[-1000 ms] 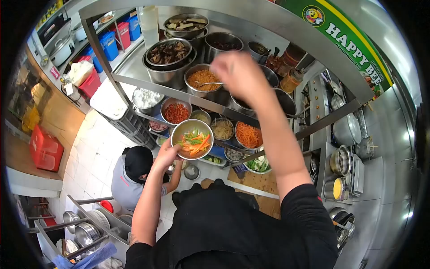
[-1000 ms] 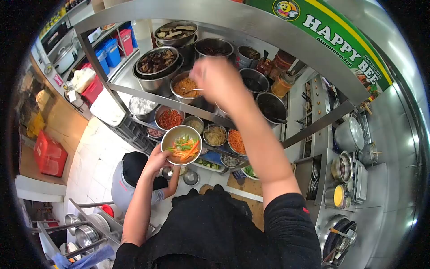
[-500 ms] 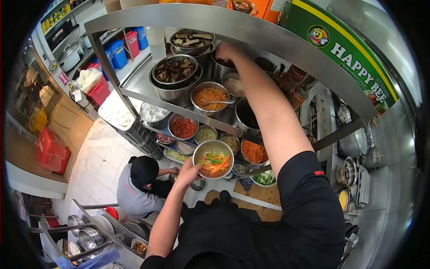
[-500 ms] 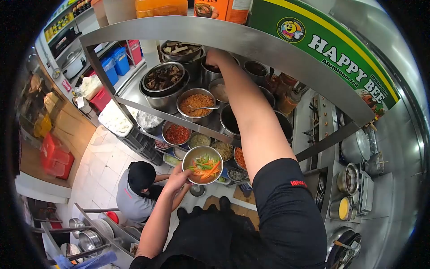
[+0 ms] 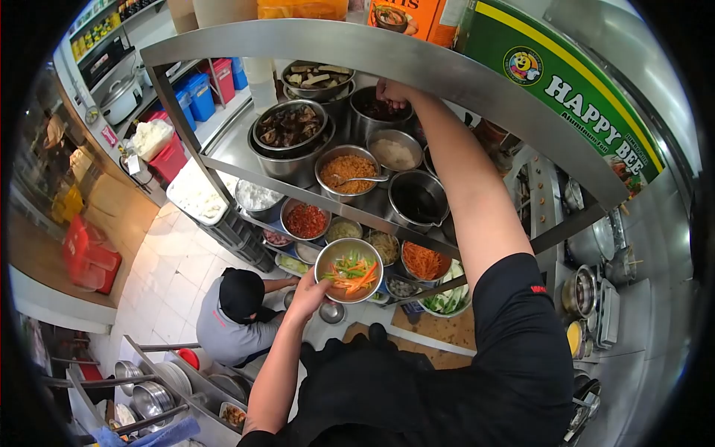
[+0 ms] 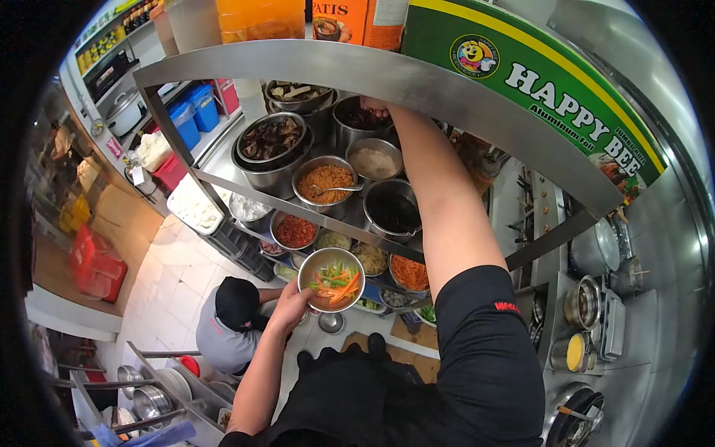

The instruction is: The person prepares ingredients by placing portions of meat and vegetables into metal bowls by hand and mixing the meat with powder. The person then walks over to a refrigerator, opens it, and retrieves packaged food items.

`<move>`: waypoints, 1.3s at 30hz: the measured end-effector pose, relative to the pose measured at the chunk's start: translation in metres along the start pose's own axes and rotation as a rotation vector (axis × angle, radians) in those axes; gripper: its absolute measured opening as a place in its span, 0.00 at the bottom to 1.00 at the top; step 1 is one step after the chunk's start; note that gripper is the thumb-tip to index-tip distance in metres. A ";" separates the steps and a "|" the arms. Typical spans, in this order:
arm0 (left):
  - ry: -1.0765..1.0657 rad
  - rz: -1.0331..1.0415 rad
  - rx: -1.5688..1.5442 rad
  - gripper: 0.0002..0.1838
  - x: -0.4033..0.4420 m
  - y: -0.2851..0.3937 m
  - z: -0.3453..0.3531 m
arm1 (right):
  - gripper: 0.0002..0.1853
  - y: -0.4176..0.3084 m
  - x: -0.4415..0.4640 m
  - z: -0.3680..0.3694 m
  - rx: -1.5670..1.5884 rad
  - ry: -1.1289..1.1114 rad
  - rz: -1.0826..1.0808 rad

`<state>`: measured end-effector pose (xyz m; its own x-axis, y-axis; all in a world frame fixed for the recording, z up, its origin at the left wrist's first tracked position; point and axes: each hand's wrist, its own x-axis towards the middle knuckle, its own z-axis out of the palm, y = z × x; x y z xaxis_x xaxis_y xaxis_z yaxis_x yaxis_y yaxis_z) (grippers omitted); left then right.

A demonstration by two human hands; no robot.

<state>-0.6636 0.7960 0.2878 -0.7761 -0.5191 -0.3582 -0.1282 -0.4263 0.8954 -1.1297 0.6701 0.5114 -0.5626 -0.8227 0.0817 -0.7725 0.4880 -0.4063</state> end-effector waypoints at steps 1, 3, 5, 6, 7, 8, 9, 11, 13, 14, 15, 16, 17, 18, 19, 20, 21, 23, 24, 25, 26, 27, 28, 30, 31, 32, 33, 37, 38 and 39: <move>-0.001 -0.019 0.017 0.24 -0.001 0.001 -0.002 | 0.10 -0.001 -0.001 0.000 -0.035 -0.004 0.001; 0.002 -0.038 0.032 0.24 -0.003 0.003 -0.002 | 0.10 -0.003 -0.003 -0.001 -0.098 -0.014 0.002; 0.021 -0.014 0.025 0.24 -0.006 0.003 -0.002 | 0.09 -0.005 -0.005 -0.002 -0.160 -0.033 0.005; 0.027 -0.014 0.023 0.24 -0.008 0.004 -0.003 | 0.09 -0.008 -0.005 -0.002 -0.198 -0.042 0.009; 0.031 -0.020 0.035 0.24 -0.010 0.004 -0.004 | 0.09 -0.010 -0.007 -0.002 -0.235 -0.054 0.010; 0.034 -0.027 0.048 0.23 -0.011 0.003 -0.005 | 0.09 -0.013 -0.008 -0.001 -0.273 -0.064 0.015; 0.038 -0.028 0.046 0.23 -0.012 0.000 -0.007 | 0.09 -0.016 -0.010 -0.002 -0.308 -0.072 0.018; 0.037 -0.030 0.023 0.24 -0.011 -0.004 -0.010 | 0.09 -0.022 -0.011 -0.003 -0.336 -0.084 0.037; 0.039 -0.030 0.031 0.25 -0.013 -0.004 -0.011 | 0.09 -0.028 -0.014 -0.001 -0.276 -0.103 0.082; 0.038 -0.033 0.040 0.25 -0.014 -0.004 -0.011 | 0.08 -0.031 -0.014 0.001 -0.225 -0.118 0.108; 0.041 -0.033 0.040 0.25 -0.015 -0.005 -0.012 | 0.07 -0.032 -0.014 0.004 -0.182 -0.190 0.163; 0.050 -0.030 0.033 0.26 -0.015 -0.007 -0.013 | 0.07 -0.031 -0.012 0.006 -0.161 -0.230 0.191; 0.058 -0.028 0.026 0.26 -0.016 -0.010 -0.014 | 0.06 -0.031 -0.010 0.009 -0.140 -0.268 0.218; 0.061 -0.031 0.023 0.26 -0.016 -0.013 -0.016 | 0.06 -0.028 -0.005 0.009 -0.190 -0.277 0.214; 0.058 -0.036 -0.005 0.25 -0.017 -0.015 -0.018 | 0.06 -0.026 0.000 0.010 -0.240 -0.286 0.209; 0.055 -0.041 -0.031 0.25 -0.019 -0.016 -0.020 | 0.06 -0.023 0.003 0.012 -0.242 -0.290 0.206; 0.059 -0.041 -0.034 0.25 -0.020 -0.017 -0.019 | 0.06 -0.019 0.006 0.013 -0.310 -0.175 0.158; 0.112 -0.058 -0.024 0.24 -0.025 -0.011 -0.015 | 0.06 -0.029 -0.001 0.010 -0.375 -0.060 0.104; 0.115 -0.059 -0.025 0.24 -0.027 -0.011 -0.015 | 0.06 -0.033 -0.010 0.006 -0.301 -0.095 0.088; 0.124 -0.072 -0.019 0.23 -0.027 -0.010 -0.014 | 0.07 -0.036 -0.013 0.006 -0.263 -0.112 0.080; 0.132 -0.086 -0.014 0.23 -0.028 -0.010 -0.013 | 0.07 -0.039 -0.016 0.005 -0.225 -0.129 0.073; 0.133 -0.087 -0.013 0.23 -0.029 -0.008 -0.011 | 0.08 -0.041 -0.013 0.008 -0.303 -0.158 0.089; 0.132 -0.075 -0.021 0.23 -0.031 -0.005 -0.009 | 0.08 -0.039 -0.010 0.011 -0.341 -0.172 0.098; 0.133 -0.060 -0.027 0.23 -0.032 -0.004 -0.008 | 0.08 -0.030 -0.002 0.020 -0.420 -0.083 0.074; 0.135 -0.047 -0.026 0.23 -0.033 -0.005 -0.008 | 0.08 -0.025 0.002 0.019 -0.440 -0.033 0.057; 0.137 -0.035 -0.026 0.23 -0.034 -0.005 -0.009 | 0.08 -0.021 0.006 0.018 -0.459 0.017 0.041; 0.138 -0.041 -0.025 0.23 -0.036 -0.005 -0.009 | 0.09 -0.014 0.009 0.016 -0.415 0.056 -0.006; 0.167 -0.065 0.024 0.22 -0.032 -0.015 -0.017 | 0.13 -0.026 0.001 -0.009 -0.332 -0.120 0.087; 0.151 -0.045 0.034 0.22 -0.028 -0.023 -0.022 | 0.14 -0.018 0.012 -0.010 -0.298 -0.126 -0.048; 0.133 -0.004 0.033 0.22 -0.026 -0.027 -0.024 | 0.16 -0.040 -0.022 -0.026 -0.131 -0.185 -0.067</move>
<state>-0.6251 0.8027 0.2669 -0.6873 -0.6118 -0.3916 -0.1531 -0.4050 0.9014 -1.0936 0.6763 0.5494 -0.4544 -0.8882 -0.0680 -0.8450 0.4539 -0.2826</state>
